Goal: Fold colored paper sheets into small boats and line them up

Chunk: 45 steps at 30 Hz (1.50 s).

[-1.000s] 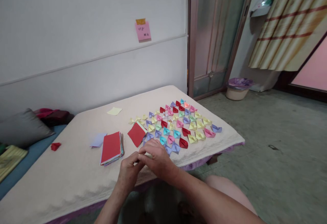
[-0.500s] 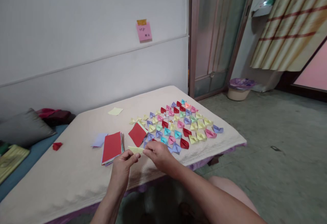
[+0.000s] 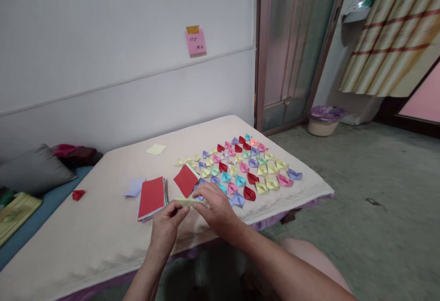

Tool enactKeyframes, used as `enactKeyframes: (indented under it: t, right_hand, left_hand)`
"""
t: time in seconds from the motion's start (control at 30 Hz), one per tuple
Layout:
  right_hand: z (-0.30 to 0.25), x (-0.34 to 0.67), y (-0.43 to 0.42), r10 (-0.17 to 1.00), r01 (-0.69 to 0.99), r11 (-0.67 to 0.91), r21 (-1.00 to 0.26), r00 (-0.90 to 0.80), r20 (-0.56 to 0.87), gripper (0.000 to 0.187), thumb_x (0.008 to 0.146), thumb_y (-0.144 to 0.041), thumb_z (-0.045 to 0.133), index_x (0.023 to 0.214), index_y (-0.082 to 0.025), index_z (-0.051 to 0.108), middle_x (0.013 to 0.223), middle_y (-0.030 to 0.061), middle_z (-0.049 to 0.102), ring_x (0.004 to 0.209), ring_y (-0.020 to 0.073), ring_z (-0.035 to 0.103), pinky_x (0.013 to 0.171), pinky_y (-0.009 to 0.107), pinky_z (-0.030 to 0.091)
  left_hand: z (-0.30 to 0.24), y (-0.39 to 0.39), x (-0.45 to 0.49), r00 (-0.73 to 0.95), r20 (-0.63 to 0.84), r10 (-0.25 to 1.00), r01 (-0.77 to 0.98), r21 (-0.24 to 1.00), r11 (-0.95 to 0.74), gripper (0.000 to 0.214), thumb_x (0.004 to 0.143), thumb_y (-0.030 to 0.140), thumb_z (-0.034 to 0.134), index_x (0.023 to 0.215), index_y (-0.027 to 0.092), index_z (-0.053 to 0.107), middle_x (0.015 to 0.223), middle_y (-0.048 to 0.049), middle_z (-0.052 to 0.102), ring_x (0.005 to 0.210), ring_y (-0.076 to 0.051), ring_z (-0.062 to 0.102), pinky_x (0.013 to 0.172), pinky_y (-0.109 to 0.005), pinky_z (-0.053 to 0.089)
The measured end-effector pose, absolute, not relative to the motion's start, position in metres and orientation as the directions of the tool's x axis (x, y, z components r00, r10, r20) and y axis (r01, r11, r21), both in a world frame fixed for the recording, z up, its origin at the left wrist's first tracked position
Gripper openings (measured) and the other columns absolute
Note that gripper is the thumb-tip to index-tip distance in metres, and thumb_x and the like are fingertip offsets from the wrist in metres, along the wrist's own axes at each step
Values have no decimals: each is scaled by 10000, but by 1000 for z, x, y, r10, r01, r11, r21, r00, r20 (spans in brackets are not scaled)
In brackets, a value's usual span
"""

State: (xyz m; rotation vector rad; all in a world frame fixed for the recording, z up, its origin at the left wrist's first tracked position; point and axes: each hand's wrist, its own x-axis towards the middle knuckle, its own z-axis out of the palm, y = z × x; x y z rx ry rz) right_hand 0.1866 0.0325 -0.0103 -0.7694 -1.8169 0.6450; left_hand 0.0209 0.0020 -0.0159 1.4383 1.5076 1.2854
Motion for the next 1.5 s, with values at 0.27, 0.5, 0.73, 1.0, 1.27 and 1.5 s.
enactKeyframes:
  t: [0.27, 0.5, 0.73, 1.0, 1.27, 1.5]
  right_hand:
    - [-8, 188, 32, 737, 209, 672, -710, -285, 613, 104, 773, -118, 585, 799, -211, 548, 874, 39, 585, 905, 200, 521, 837, 341, 392]
    - [-8, 188, 32, 759, 212, 641, -737, -314, 570, 146, 729, -75, 586, 762, -204, 526, 876, 35, 576, 899, 193, 515, 812, 320, 392]
    - [-10, 188, 37, 828, 86, 514, -854, -311, 467, 145, 703, -112, 616, 733, -199, 504, 893, 29, 568, 881, 180, 534, 789, 295, 412]
    - [-10, 188, 38, 839, 4, 454, -891, -338, 426, 58, 734, -201, 637, 699, -193, 590, 914, 42, 591, 902, 187, 554, 825, 315, 410]
    - [-15, 191, 45, 889, -278, -11, -961, -443, 118, 132, 674, -258, 709, 624, -155, 643, 1036, 68, 606, 998, 224, 544, 885, 351, 367]
    - [-19, 183, 36, 815, -423, -263, -867, -579, 35, 176, 685, -260, 708, 595, -128, 634, 1005, 79, 625, 874, 183, 560, 813, 312, 389]
  left_hand:
    - [-18, 2, 25, -124, 225, 967, 388, 908, -161, 163, 703, 264, 646, 576, 176, 593, 538, 49, 456, 538, -110, 394, 512, -217, 296]
    - [-16, 1, 26, -98, 233, 968, 426, 888, -170, 159, 709, 259, 653, 582, 173, 608, 546, 46, 483, 536, -108, 407, 517, -215, 300]
    - [-15, 1, 26, -10, 277, 961, 466, 851, -241, 207, 751, 290, 617, 580, 180, 578, 576, 35, 482, 578, -119, 439, 558, -217, 324]
    - [-14, 0, 27, -33, 235, 971, 467, 863, -193, 176, 743, 305, 619, 621, 178, 624, 586, 23, 515, 574, -119, 445, 553, -220, 329]
    - [-7, -2, 23, -23, 65, 998, 101, 993, -62, 275, 816, 375, 552, 684, 150, 639, 612, 1, 553, 624, -123, 487, 605, -228, 374]
    - [-11, 0, 30, 81, -152, 985, -330, 928, 171, 285, 708, 347, 693, 909, 148, 660, 716, -16, 592, 550, -72, 449, 492, -184, 347]
